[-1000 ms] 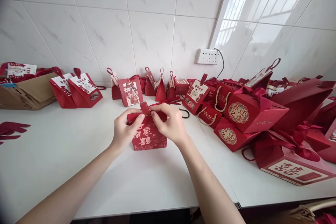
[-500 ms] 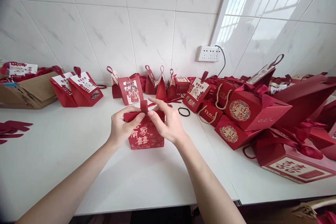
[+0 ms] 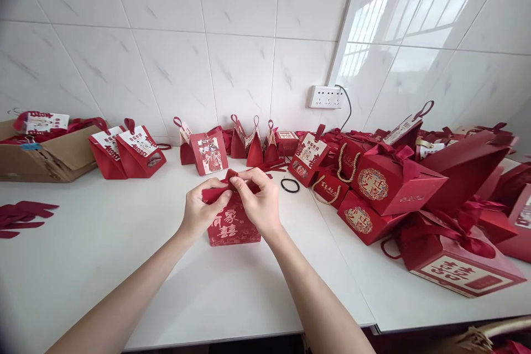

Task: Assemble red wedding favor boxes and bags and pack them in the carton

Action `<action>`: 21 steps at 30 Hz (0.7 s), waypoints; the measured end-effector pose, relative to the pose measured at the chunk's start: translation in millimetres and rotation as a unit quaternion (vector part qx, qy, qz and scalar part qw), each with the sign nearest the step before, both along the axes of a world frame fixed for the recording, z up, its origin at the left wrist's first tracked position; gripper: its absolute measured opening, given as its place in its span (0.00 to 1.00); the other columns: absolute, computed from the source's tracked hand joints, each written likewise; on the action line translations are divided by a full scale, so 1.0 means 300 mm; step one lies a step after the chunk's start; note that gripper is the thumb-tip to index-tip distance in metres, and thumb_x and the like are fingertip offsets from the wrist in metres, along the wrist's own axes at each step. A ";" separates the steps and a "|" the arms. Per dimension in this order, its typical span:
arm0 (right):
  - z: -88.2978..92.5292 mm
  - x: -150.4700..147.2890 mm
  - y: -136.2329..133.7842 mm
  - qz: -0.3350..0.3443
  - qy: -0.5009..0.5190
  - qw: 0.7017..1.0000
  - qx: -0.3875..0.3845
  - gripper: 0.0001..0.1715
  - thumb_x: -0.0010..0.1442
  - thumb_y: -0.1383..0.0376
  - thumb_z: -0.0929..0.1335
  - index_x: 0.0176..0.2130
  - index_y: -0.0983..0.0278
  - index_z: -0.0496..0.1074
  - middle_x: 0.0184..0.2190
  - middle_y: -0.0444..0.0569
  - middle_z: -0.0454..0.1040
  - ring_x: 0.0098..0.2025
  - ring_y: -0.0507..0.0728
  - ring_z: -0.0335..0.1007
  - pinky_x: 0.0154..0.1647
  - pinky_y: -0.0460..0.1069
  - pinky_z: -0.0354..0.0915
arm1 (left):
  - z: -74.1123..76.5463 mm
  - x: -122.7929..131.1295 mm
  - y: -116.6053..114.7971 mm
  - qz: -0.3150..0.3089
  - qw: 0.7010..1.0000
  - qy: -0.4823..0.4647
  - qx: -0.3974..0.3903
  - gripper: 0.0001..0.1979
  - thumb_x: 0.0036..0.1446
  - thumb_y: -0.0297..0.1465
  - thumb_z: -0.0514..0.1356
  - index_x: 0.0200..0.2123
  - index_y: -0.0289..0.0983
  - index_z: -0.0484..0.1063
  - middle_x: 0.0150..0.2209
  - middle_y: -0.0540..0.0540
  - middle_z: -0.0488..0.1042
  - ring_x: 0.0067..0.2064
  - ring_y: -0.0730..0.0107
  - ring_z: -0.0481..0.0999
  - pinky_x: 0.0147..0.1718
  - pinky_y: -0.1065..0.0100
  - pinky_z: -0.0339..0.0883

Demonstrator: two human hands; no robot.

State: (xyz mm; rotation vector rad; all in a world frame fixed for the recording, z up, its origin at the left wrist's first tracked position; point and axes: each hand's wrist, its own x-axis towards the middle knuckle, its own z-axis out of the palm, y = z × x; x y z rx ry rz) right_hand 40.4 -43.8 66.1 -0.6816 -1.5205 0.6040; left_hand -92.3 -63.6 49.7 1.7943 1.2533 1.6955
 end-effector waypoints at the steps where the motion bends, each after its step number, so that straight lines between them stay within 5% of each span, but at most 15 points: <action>1: -0.002 -0.003 0.002 -0.004 0.007 1.000 0.005 0.06 0.56 0.64 0.68 0.28 0.62 0.73 0.25 0.42 0.73 0.27 0.50 0.68 0.31 0.46 0.65 | -0.002 -0.001 0.000 0.000 1.000 0.001 -0.001 0.07 0.50 0.34 0.61 0.29 0.36 0.72 0.28 0.48 0.76 0.30 0.70 0.75 0.31 0.71 0.70; 10: -0.001 0.016 0.006 0.014 -0.007 0.999 0.037 0.05 0.56 0.65 0.67 0.29 0.61 0.73 0.27 0.43 0.73 0.30 0.51 0.69 0.33 0.47 0.66 | -0.001 -0.002 -0.001 0.000 1.000 -0.002 -0.017 0.07 0.50 0.34 0.60 0.27 0.37 0.71 0.26 0.50 0.75 0.29 0.71 0.74 0.29 0.72 0.67; 17: -0.004 0.072 0.025 0.092 -0.107 0.989 -0.037 0.12 0.54 0.65 0.69 0.40 0.60 0.73 0.35 0.45 0.77 0.38 0.54 0.73 0.40 0.49 0.68 | 0.000 -0.002 0.004 0.000 0.999 -0.011 -0.034 0.09 0.50 0.36 0.61 0.24 0.37 0.69 0.21 0.52 0.70 0.24 0.75 0.69 0.23 0.74 0.64; 21: -0.009 0.074 0.030 0.103 -0.133 0.985 -0.041 0.05 0.55 0.64 0.67 0.32 0.62 0.74 0.33 0.45 0.78 0.35 0.54 0.73 0.38 0.47 0.67 | 0.002 -0.002 -0.001 -0.006 1.000 -0.004 -0.018 0.08 0.51 0.36 0.60 0.26 0.37 0.70 0.25 0.50 0.74 0.29 0.72 0.73 0.29 0.72 0.67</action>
